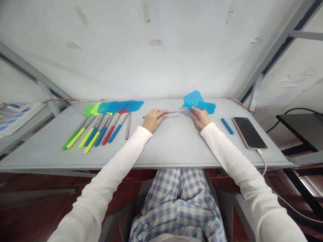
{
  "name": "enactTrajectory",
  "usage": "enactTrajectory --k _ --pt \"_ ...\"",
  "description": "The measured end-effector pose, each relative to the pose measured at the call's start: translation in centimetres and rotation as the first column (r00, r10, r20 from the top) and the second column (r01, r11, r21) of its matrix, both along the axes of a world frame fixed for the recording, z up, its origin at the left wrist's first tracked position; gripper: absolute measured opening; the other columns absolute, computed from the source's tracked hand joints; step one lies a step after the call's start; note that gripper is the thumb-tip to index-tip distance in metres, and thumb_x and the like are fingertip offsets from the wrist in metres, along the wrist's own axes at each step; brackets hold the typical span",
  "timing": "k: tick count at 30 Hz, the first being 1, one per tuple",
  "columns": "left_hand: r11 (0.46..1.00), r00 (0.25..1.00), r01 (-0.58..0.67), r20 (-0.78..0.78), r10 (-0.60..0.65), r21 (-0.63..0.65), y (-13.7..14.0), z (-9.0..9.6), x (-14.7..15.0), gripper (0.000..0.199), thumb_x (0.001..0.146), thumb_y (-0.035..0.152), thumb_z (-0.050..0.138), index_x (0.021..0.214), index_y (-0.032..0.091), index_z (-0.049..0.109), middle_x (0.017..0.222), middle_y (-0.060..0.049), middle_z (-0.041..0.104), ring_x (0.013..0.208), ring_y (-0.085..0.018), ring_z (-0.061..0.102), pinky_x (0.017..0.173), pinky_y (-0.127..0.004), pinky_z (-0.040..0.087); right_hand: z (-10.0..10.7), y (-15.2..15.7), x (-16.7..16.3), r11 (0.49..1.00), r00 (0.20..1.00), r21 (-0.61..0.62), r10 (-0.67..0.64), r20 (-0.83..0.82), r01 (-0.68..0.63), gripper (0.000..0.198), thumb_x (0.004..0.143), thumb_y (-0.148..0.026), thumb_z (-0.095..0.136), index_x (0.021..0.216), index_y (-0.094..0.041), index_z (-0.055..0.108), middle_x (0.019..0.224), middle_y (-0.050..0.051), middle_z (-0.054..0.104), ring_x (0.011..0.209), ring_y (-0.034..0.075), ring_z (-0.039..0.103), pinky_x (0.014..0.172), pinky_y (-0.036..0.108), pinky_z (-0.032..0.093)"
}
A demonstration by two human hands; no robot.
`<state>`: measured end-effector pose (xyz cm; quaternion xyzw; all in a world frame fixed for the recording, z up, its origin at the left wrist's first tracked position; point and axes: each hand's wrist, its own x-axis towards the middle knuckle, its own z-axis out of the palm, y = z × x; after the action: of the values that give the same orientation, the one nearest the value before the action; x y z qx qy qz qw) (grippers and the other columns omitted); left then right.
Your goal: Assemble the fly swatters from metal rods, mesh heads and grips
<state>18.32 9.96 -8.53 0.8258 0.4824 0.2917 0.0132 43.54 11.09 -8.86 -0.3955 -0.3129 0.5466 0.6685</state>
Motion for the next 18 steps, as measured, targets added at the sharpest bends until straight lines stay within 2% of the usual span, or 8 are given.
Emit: enactTrajectory --k 6,11,18 --pt "0.999 0.998 -0.05 0.025 0.05 -0.014 -0.08 0.11 -0.12 0.037 0.098 0.04 0.044 0.123 0.029 0.068 0.091 -0.008 0.067 0.09 -0.024 0.057 0.082 -0.033 0.041 0.14 -0.56 -0.6 1.0 0.999 0.002 0.02 0.037 -0.02 0.023 0.064 -0.014 0.079 0.076 -0.023 0.061 0.087 -0.001 0.073 0.097 0.017 0.069 0.101 0.035 0.054" --pt "0.998 0.997 -0.059 0.04 0.06 -0.03 -0.09 0.17 -0.21 0.037 0.098 0.039 0.044 0.124 0.029 0.068 0.092 -0.008 0.066 0.091 -0.025 0.057 0.081 -0.032 0.041 0.07 -0.65 -0.56 0.999 0.999 -0.017 0.037 0.038 -0.036 0.02 0.065 -0.014 0.08 0.078 -0.022 0.065 0.089 -0.001 0.074 0.099 0.017 0.069 0.105 0.035 0.052" --pt "0.996 0.997 -0.072 0.025 0.073 -0.045 0.16 -0.1 -0.54 0.037 0.098 0.036 0.045 0.127 0.031 0.066 0.089 -0.007 0.064 0.089 -0.023 0.059 0.076 -0.03 0.042 -0.29 -1.12 -1.06 0.996 0.996 0.02 0.091 0.025 -0.091 0.022 0.066 -0.019 0.081 0.081 -0.023 0.066 0.1 -0.002 0.075 0.106 0.015 0.067 0.107 0.033 0.05"
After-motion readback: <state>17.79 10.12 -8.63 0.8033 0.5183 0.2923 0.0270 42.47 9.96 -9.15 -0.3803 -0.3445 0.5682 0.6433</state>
